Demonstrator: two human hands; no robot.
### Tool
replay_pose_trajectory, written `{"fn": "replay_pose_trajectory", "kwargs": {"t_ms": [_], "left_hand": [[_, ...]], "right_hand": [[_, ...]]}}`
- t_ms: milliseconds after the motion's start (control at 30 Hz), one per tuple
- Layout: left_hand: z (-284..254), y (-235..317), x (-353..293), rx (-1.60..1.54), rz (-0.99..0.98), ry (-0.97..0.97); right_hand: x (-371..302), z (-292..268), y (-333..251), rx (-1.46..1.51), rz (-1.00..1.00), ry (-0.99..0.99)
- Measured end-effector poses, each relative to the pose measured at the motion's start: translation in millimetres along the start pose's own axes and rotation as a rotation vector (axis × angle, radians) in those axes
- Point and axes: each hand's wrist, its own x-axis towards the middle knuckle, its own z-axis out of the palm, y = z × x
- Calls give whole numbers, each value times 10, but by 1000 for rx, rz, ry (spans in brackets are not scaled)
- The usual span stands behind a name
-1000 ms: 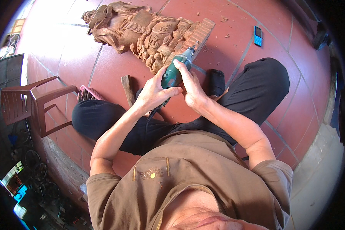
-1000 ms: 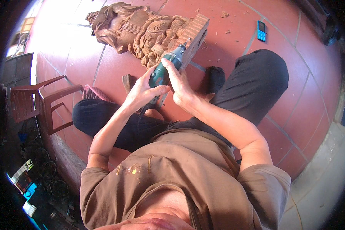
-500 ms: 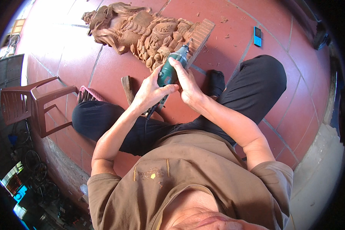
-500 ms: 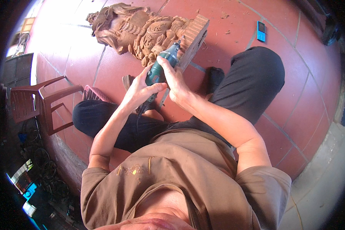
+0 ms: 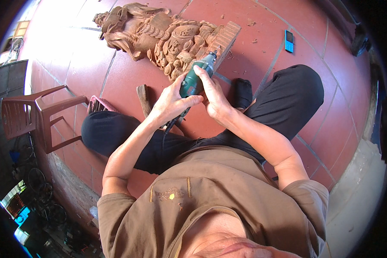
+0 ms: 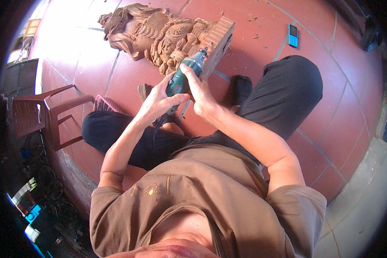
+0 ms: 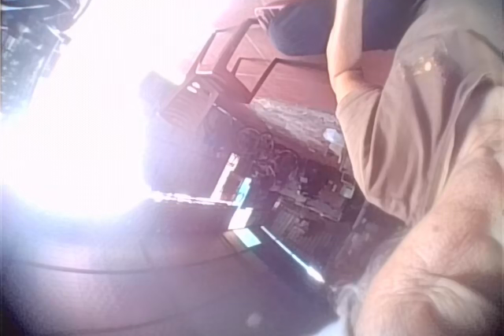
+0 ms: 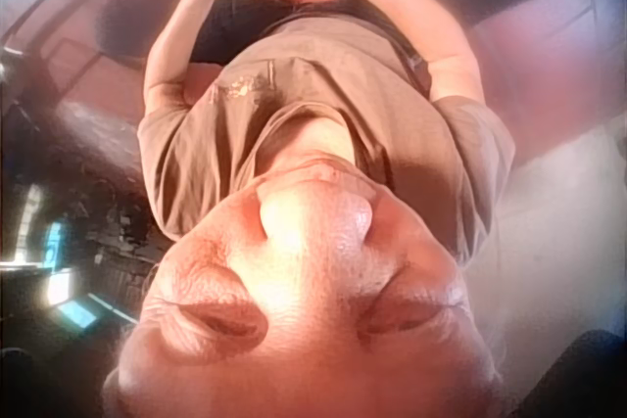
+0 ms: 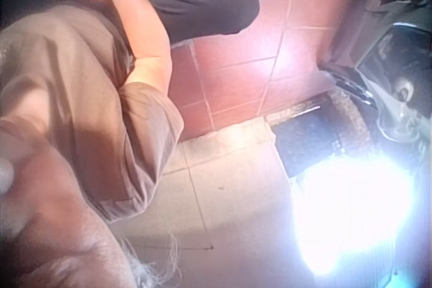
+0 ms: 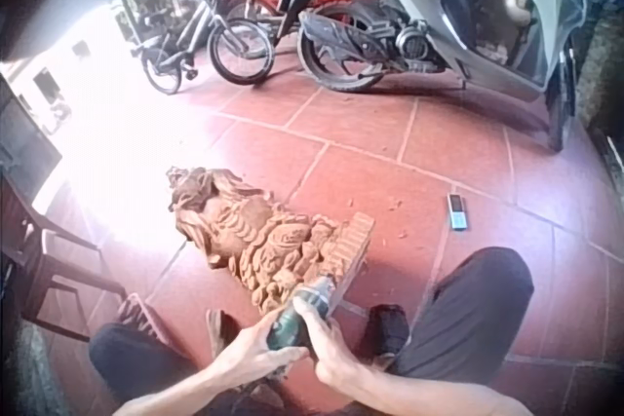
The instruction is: The person uses a handheld rotary tool to carve details into a large wooden relief sculpture. They sit on the floor and guide the tool along the surface to refine the carved patterns.
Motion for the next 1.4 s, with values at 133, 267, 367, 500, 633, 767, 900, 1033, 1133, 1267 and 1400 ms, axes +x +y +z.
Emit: {"fn": "replay_pose_trajectory", "kwargs": {"t_ms": [133,267,367,500,633,767,900,1033,1133,1267,1400], "left_hand": [[13,-2,10,55,-7,-8],[16,29,20,69,-11,-37],[14,14,26,73,14,-38],[6,-52,42,74,23,-9],[-19,-23,35,58,3,-4],[-44,-18,22,60,22,20],[-48,-92,39,77,59,65],[-65,-82,37,74,56,68],[-71,-57,29,61,65,72],[-48,-91,42,85,78,80],[-40,-15,24,67,20,22]], "right_hand": [[-59,-2,-25,13,1,7],[-86,-29,-43,19,14,8],[-82,-31,-34,29,15,6],[-82,11,-52,8,12,21],[-42,48,-34,14,-19,38],[-32,105,-41,21,-11,41],[-12,144,-39,25,-20,31],[33,151,-22,15,-14,26],[33,155,-18,12,-24,16],[-15,150,-46,5,-21,14],[-34,101,-42,1,-21,32]]}}
